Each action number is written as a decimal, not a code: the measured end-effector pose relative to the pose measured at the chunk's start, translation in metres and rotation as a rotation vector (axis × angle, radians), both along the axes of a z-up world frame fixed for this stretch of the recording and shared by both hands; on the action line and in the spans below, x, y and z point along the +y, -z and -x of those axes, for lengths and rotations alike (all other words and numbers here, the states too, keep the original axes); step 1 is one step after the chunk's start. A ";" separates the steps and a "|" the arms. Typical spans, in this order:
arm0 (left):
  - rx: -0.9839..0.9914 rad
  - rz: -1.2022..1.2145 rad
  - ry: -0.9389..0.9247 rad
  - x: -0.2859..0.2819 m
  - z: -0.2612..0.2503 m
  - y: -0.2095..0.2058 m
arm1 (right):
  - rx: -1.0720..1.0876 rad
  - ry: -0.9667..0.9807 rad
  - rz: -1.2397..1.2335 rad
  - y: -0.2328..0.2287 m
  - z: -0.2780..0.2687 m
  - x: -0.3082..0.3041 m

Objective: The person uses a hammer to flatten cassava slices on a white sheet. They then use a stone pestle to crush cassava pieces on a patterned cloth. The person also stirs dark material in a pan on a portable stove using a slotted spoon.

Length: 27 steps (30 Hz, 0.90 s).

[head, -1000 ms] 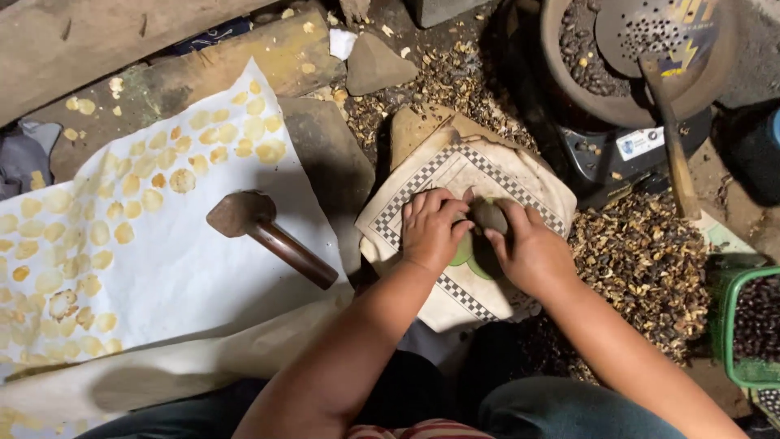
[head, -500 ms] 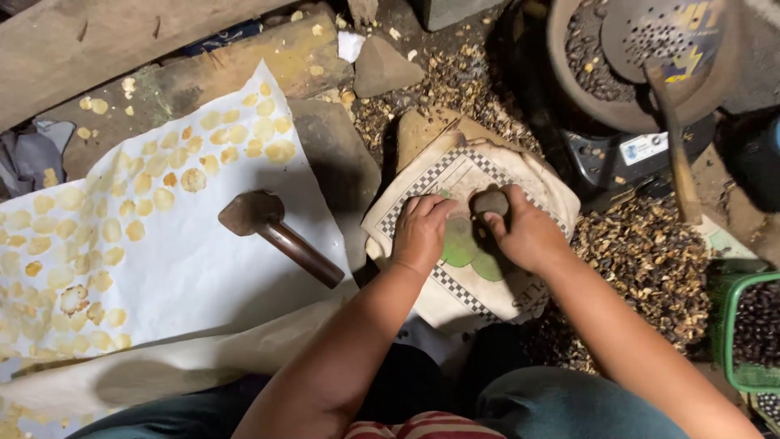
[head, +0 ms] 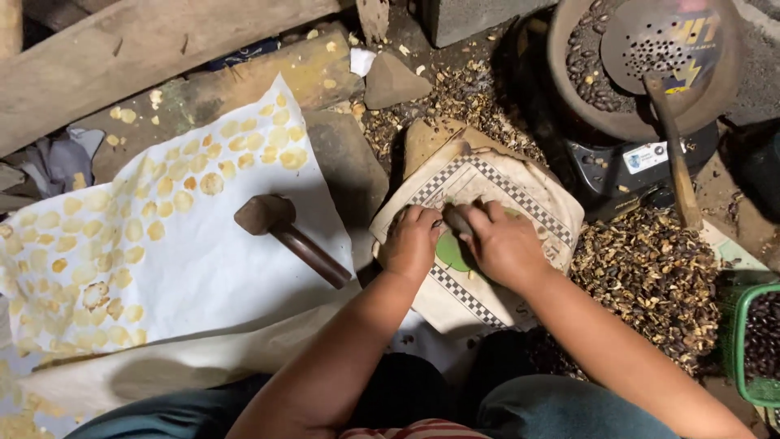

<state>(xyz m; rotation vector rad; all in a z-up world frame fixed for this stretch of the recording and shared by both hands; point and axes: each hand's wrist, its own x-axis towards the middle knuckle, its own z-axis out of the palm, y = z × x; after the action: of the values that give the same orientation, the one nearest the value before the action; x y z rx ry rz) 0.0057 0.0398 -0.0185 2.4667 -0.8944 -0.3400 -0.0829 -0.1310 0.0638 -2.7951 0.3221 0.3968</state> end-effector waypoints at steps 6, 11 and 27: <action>-0.129 0.122 0.017 0.000 -0.006 0.008 | 0.121 0.233 -0.179 0.014 -0.008 -0.028; -0.219 0.183 0.002 -0.016 -0.016 0.021 | 0.182 0.278 -0.241 0.020 -0.015 -0.035; -0.014 -0.173 0.012 -0.005 0.012 0.005 | -0.051 -0.059 -0.033 -0.006 -0.030 0.011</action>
<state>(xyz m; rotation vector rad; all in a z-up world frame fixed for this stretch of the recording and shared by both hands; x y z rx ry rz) -0.0064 0.0353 -0.0231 2.6251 -0.9208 -0.4210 -0.0526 -0.1199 0.0702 -2.7825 0.2193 0.3399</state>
